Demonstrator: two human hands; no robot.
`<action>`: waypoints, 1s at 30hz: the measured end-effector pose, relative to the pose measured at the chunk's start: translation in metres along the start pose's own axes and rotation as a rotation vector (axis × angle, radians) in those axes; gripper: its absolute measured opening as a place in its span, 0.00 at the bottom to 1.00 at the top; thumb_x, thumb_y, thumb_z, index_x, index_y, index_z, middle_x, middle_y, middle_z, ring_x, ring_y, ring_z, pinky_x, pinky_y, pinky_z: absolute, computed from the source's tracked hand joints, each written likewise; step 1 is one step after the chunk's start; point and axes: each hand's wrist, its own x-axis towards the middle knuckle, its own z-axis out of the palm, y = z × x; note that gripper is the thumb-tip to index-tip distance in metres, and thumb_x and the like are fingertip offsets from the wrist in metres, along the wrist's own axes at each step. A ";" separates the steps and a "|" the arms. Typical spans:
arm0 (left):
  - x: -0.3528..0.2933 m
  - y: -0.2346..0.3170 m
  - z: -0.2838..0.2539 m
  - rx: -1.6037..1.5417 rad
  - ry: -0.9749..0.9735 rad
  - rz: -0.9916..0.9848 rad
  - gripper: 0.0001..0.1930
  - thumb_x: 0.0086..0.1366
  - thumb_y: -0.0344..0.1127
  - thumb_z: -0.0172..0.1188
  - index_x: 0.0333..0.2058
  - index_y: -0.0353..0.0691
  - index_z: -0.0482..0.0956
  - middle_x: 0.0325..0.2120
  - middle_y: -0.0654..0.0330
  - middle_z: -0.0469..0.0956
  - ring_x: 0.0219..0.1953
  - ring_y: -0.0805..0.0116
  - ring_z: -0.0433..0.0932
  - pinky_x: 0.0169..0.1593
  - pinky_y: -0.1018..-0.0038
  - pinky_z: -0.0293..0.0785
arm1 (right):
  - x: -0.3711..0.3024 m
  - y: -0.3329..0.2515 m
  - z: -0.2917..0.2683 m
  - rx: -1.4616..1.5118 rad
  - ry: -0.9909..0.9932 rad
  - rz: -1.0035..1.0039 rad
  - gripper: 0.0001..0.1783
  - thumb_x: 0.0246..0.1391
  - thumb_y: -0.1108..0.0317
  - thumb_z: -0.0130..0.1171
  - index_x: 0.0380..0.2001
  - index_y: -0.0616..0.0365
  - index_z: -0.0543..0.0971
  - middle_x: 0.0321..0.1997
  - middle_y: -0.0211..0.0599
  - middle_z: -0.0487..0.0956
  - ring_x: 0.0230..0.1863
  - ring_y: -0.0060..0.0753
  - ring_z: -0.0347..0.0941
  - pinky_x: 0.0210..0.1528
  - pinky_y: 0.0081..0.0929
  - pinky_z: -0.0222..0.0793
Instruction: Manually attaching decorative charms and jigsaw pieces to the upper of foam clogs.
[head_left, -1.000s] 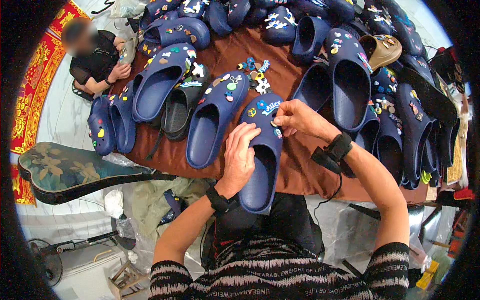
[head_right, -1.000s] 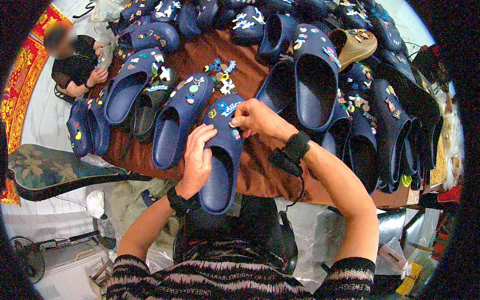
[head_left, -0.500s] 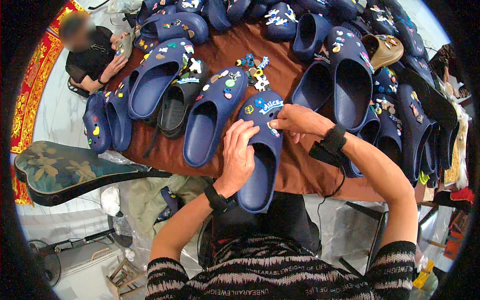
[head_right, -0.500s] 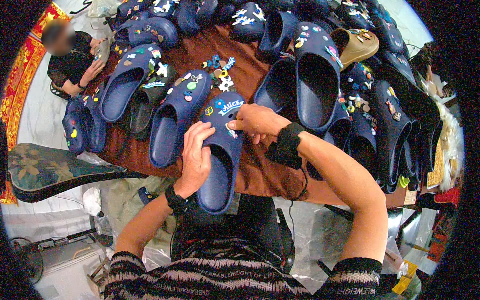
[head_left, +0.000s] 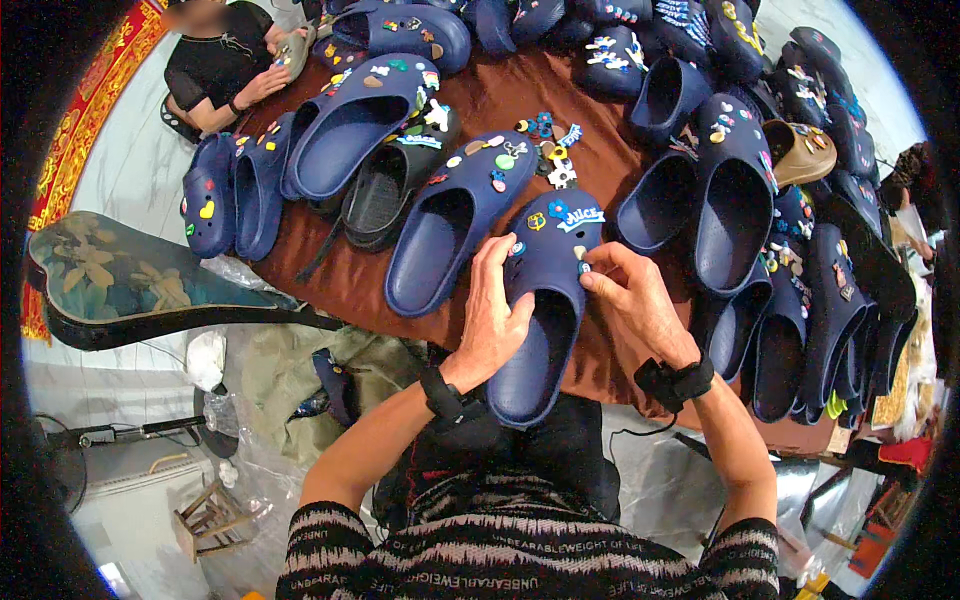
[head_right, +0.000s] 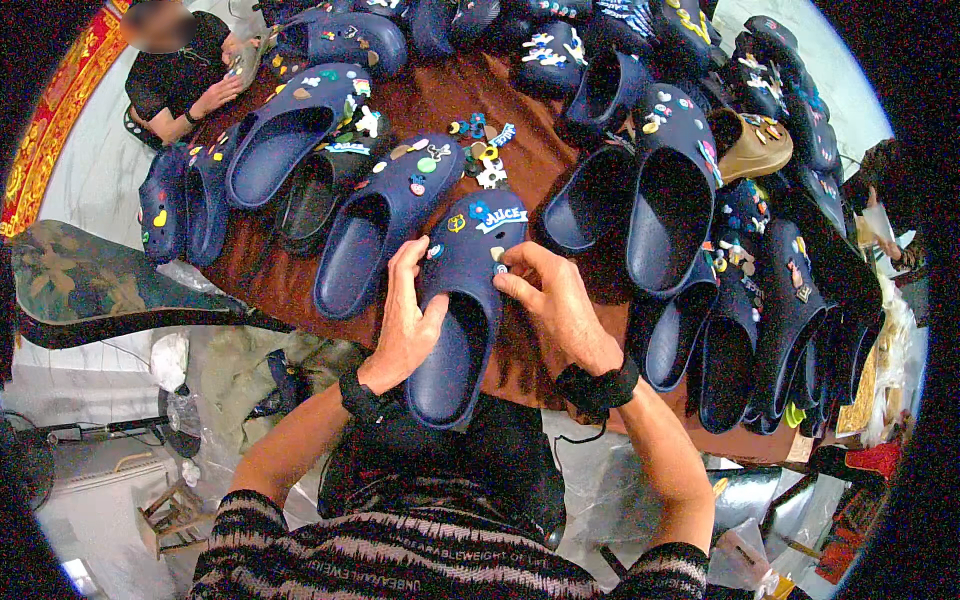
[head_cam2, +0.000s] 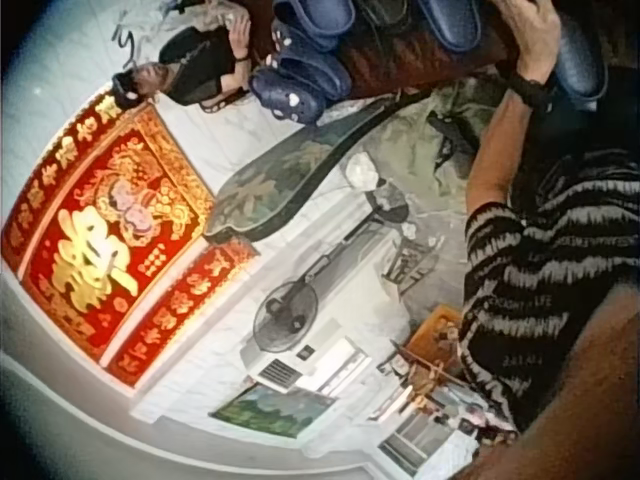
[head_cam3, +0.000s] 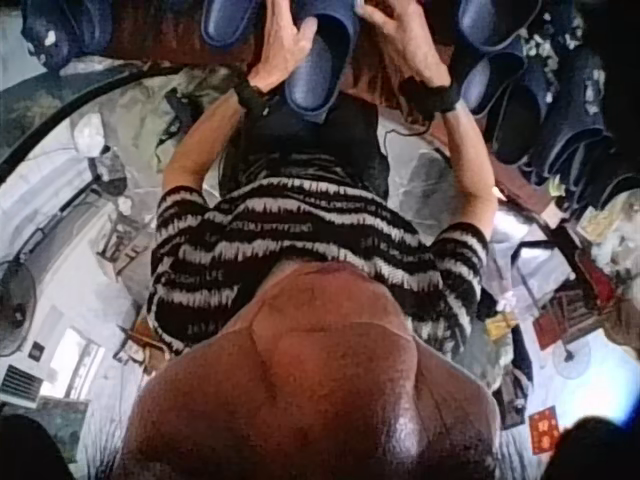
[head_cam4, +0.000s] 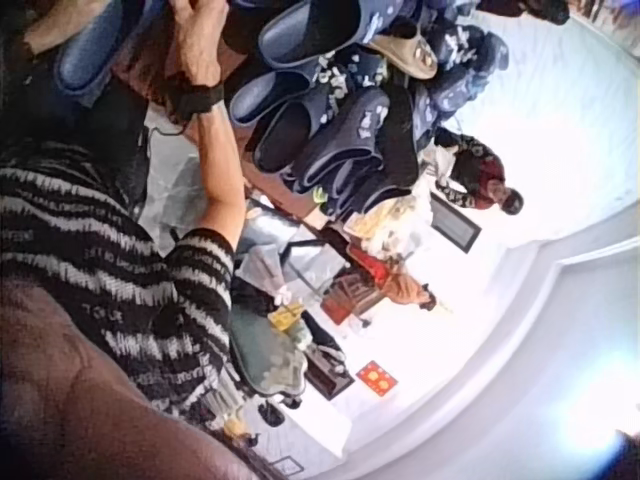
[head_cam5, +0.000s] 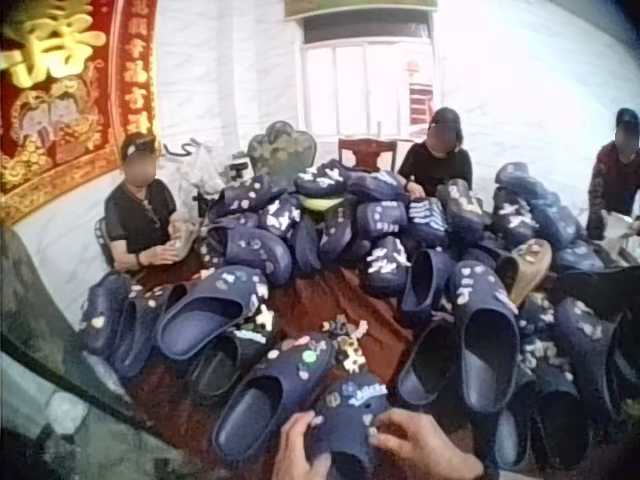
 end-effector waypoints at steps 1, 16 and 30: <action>0.000 -0.002 0.001 0.007 0.000 0.004 0.36 0.57 0.22 0.55 0.66 0.35 0.57 0.64 0.45 0.58 0.68 0.48 0.58 0.70 0.60 0.54 | 0.001 0.006 0.003 -0.009 0.039 -0.064 0.12 0.57 0.68 0.65 0.40 0.66 0.80 0.33 0.39 0.81 0.34 0.28 0.77 0.39 0.29 0.72; 0.002 0.000 0.000 0.019 -0.004 0.010 0.31 0.53 0.20 0.53 0.60 0.36 0.67 0.60 0.46 0.65 0.66 0.46 0.62 0.71 0.58 0.55 | 0.011 -0.001 -0.012 -0.364 -0.037 -0.466 0.10 0.54 0.78 0.61 0.40 0.59 0.81 0.40 0.43 0.79 0.41 0.49 0.79 0.43 0.37 0.75; 0.004 0.001 -0.001 0.127 -0.107 0.077 0.28 0.52 0.21 0.58 0.55 0.38 0.72 0.58 0.48 0.67 0.62 0.44 0.65 0.67 0.56 0.61 | 0.173 0.017 -0.053 -0.355 -0.189 0.019 0.09 0.57 0.71 0.59 0.36 0.68 0.80 0.23 0.39 0.80 0.24 0.27 0.79 0.23 0.26 0.74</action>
